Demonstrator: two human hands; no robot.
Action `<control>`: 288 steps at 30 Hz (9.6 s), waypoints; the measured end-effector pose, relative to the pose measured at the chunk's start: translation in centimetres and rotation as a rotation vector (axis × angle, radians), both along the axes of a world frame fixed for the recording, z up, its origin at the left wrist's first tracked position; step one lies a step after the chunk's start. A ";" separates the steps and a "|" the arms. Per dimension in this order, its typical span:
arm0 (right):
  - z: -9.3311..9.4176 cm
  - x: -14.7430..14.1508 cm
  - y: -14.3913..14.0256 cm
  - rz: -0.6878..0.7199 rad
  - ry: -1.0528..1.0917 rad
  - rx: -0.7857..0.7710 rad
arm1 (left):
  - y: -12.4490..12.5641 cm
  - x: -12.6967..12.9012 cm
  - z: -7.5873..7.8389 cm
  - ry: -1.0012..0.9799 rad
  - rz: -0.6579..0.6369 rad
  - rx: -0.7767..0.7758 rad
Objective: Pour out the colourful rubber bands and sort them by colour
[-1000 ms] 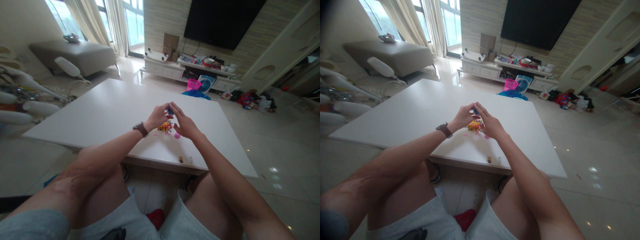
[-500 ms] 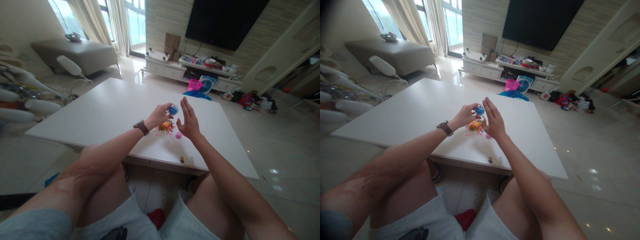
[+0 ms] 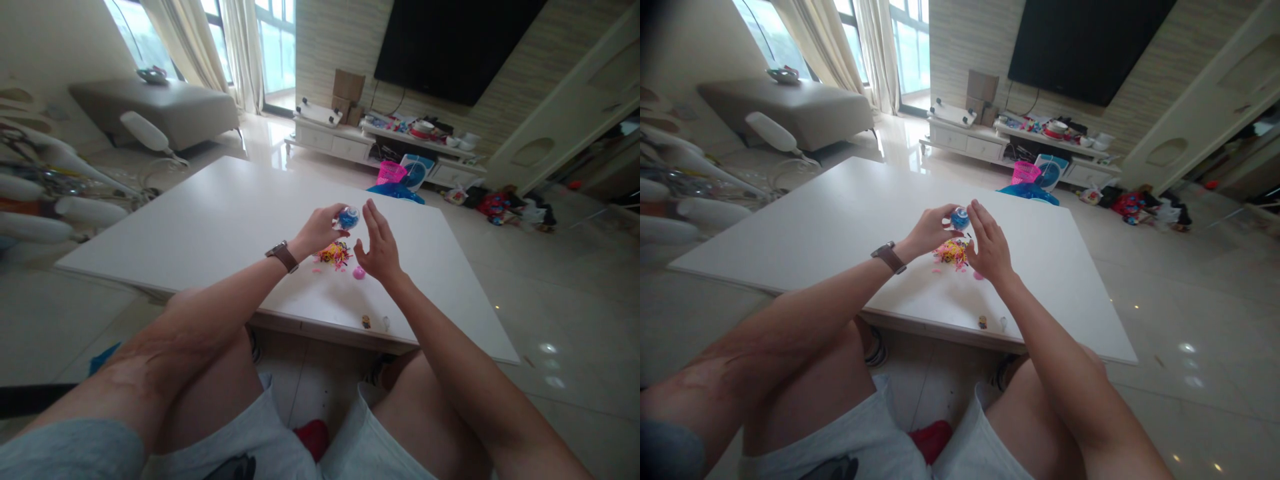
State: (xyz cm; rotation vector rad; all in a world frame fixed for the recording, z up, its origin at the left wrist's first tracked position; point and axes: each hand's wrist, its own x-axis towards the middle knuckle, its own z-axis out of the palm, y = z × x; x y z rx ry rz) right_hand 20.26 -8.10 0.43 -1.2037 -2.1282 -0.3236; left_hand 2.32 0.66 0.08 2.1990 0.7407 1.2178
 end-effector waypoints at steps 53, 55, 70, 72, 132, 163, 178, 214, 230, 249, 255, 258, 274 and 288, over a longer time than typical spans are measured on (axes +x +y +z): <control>-0.3 0.3 0.3 0.074 0.035 0.042 | -0.2 0.3 -0.8 -0.095 -0.043 -0.154; -0.3 0.3 0.3 0.074 0.041 0.034 | -0.1 0.3 -1.0 -0.075 -0.026 -0.158; -0.3 0.3 0.5 0.061 0.034 0.002 | -0.3 0.6 -0.7 -0.094 -0.058 -0.167; -0.3 0.3 0.5 0.056 0.037 0.001 | -0.4 0.4 -0.5 -0.109 -0.057 -0.152; -1.6 0.5 1.7 -0.109 0.558 -0.096 | 0.8 -0.5 -0.5 -0.160 0.093 -0.989; -1.1 0.7 1.7 -0.037 0.490 -0.012 | 0.1 0.0 -0.6 -0.101 -0.022 -1.140; -0.8 0.8 1.5 -0.101 0.588 -0.087 | 0.1 0.0 -0.4 -0.198 -0.102 -1.242; -0.9 4.1 2.9 -0.404 1.093 -0.279 | 0.1 0.6 -9.5 0.823 -0.017 -0.043; -6.4 8.4 2.9 -0.454 1.237 -0.717 | 3.5 0.1 -6.6 0.606 -0.056 -0.021; -9.8 11.4 1.8 -0.599 0.876 -0.707 | 1.9 0.2 -9.6 0.958 -0.038 -0.126; -9.1 11.0 1.5 -0.573 0.821 -0.733 | 3.0 0.9 -10.0 0.827 -0.125 0.031; -8.5 10.9 1.4 -0.574 0.793 -0.742 | 3.5 0.9 -9.4 0.785 -0.138 0.077; -3.9 4.8 -3.1 -0.047 -0.049 -0.460 | 5.1 -1.4 -4.8 0.717 -0.029 -0.003; -7.2 2.5 -1.7 -0.144 -0.311 -0.672 | 4.6 -1.1 -7.9 0.953 -0.064 0.057</control>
